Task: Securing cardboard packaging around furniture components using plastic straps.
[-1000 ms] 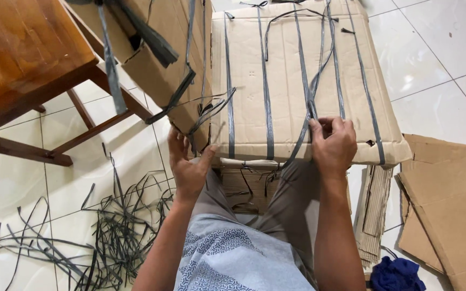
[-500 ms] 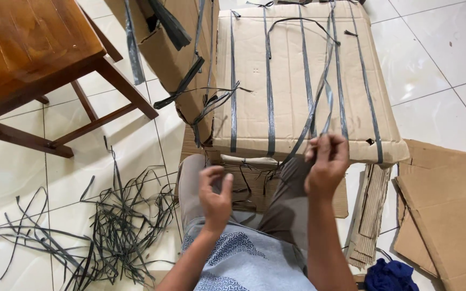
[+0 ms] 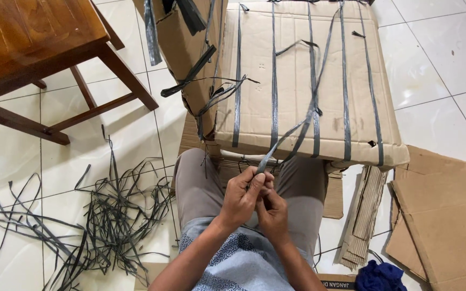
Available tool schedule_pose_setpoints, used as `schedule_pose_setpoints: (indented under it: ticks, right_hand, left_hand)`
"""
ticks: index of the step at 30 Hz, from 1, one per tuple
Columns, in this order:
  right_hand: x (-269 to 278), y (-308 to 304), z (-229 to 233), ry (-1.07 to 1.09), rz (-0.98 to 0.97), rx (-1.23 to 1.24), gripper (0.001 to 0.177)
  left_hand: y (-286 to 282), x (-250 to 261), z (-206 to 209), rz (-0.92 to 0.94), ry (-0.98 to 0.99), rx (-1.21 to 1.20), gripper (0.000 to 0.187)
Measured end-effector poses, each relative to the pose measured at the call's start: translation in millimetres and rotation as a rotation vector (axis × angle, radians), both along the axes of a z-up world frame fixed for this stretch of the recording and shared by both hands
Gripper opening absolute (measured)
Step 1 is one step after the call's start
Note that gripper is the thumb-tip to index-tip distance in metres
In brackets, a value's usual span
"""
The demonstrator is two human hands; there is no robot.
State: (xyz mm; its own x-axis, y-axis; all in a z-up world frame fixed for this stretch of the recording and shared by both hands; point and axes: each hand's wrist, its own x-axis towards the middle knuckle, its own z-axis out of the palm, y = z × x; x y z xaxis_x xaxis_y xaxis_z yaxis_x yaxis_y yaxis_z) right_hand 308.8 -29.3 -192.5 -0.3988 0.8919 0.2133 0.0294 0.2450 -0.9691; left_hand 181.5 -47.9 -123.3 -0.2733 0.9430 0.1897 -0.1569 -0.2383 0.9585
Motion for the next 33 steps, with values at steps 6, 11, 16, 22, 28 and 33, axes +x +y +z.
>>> schedule_pose_setpoints:
  ticks: [6, 11, 16, 22, 28, 33]
  right_hand:
    - [1, 36, 19, -0.097, -0.245, 0.227, 0.005]
    - [21, 98, 35, -0.288, -0.434, 0.491, 0.015]
    - [19, 141, 48, -0.695, -0.600, 0.690, 0.038]
    - [21, 164, 28, -0.857, -0.618, 0.548, 0.026]
    - [18, 146, 79, -0.383, -0.512, 0.191, 0.018]
    - [37, 164, 66, -0.091, -0.480, 0.165, 0.013]
  left_hand:
    - [2, 2, -21, 0.210, 0.082, -0.001, 0.027]
    - [-2, 5, -16, 0.209, 0.084, -0.006, 0.027]
    - [-3, 7, -14, 0.215, 0.116, -0.012, 0.026]
    - [-7, 5, -17, 0.238, 0.154, -0.055, 0.023]
    - [9, -6, 6, 0.245, 0.286, -0.003, 0.024]
    - [60, -20, 1, 0.336, 0.758, 0.163, 0.021]
